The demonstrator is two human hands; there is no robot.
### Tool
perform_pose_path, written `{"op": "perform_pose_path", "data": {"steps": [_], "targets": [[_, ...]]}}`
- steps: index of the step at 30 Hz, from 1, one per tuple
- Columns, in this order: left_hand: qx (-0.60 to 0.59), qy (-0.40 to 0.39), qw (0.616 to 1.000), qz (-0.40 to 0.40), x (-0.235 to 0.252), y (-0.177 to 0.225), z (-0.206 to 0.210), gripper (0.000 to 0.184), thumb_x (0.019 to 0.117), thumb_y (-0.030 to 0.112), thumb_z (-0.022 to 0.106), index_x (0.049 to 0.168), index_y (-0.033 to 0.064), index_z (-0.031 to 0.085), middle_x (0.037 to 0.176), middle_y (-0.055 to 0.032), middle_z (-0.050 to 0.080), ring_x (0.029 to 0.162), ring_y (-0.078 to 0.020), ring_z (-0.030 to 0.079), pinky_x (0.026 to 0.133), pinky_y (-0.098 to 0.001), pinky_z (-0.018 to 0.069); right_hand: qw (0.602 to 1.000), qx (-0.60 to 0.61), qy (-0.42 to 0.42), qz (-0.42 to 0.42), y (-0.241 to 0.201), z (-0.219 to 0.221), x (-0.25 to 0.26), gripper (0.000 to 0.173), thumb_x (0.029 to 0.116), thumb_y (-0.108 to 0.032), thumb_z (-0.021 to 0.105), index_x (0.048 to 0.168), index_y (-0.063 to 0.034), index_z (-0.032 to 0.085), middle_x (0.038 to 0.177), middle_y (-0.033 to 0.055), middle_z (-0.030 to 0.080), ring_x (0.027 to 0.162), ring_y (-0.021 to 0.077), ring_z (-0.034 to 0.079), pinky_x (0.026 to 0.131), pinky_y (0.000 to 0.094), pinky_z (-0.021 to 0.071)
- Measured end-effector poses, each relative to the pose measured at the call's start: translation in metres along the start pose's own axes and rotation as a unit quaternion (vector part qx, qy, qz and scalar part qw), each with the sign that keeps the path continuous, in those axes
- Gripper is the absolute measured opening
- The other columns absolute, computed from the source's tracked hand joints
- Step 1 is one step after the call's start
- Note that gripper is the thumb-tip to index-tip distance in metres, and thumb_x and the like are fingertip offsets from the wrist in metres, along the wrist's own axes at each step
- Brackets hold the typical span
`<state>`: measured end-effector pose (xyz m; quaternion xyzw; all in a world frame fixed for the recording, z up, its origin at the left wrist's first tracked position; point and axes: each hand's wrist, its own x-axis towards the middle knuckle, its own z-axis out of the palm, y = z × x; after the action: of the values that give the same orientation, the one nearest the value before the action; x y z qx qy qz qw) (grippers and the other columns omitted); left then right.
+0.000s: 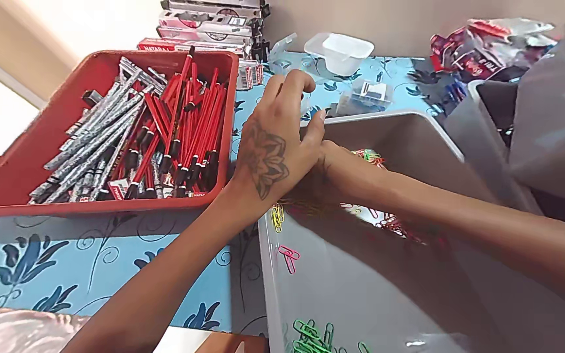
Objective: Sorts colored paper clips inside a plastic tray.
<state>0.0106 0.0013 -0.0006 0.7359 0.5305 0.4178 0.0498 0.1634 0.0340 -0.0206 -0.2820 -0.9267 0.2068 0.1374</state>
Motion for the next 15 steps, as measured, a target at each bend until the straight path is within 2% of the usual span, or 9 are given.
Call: {"op": "perform_pose_path", "data": {"steps": [2,7,9,15], "targets": [[0.0,0.006,1.0,0.002,-0.001,-0.001,0.001,0.031,0.0997,0.019,0.061,0.125,0.0014,0.062,0.116,-0.0152,0.064,0.094,-0.0173,0.066,0.075,-0.0277,0.0539,1.0,0.006,-0.004,0.006,-0.002,-0.001,0.0,0.005,0.0904,-0.009,0.071,0.088,-0.0047,0.069,0.077,0.0068,0.065,0.073,0.0207,0.065,0.064,0.0435,0.0517],[-0.006,0.008,1.0,0.001,0.0,-0.003,0.002,0.029,0.0997,0.019,0.061,0.123,0.0021,0.063,0.115,-0.0139,0.064,0.091,-0.0153,0.066,0.073,-0.0258,0.0538,0.991,-0.078,0.042,-0.1,-0.001,0.003,0.0,0.011,0.0843,-0.011,0.073,0.087,-0.0014,0.069,0.077,0.0136,0.066,0.07,0.0294,0.068,0.057,0.0465,0.0511],[-0.004,0.01,1.0,-0.002,0.0,-0.003,0.002,0.029,0.0994,0.019,0.06,0.123,0.0026,0.064,0.113,-0.0132,0.064,0.089,-0.0147,0.065,0.071,-0.0259,0.0526,0.984,-0.116,0.038,-0.13,0.0,0.003,0.003,0.009,0.0824,-0.006,0.074,0.085,-0.0002,0.068,0.074,0.015,0.065,0.066,0.0318,0.067,0.054,0.0472,0.0498],[-0.001,0.009,1.0,-0.002,-0.001,-0.003,0.002,0.029,0.0997,0.019,0.06,0.123,0.0036,0.064,0.115,-0.012,0.065,0.09,-0.0115,0.065,0.071,-0.0224,0.0512,0.973,-0.128,0.077,-0.176,0.001,0.016,0.008,0.005,0.09,-0.001,0.067,0.089,0.0022,0.071,0.08,0.0178,0.068,0.075,0.0336,0.07,0.061,0.047,0.054]]}}
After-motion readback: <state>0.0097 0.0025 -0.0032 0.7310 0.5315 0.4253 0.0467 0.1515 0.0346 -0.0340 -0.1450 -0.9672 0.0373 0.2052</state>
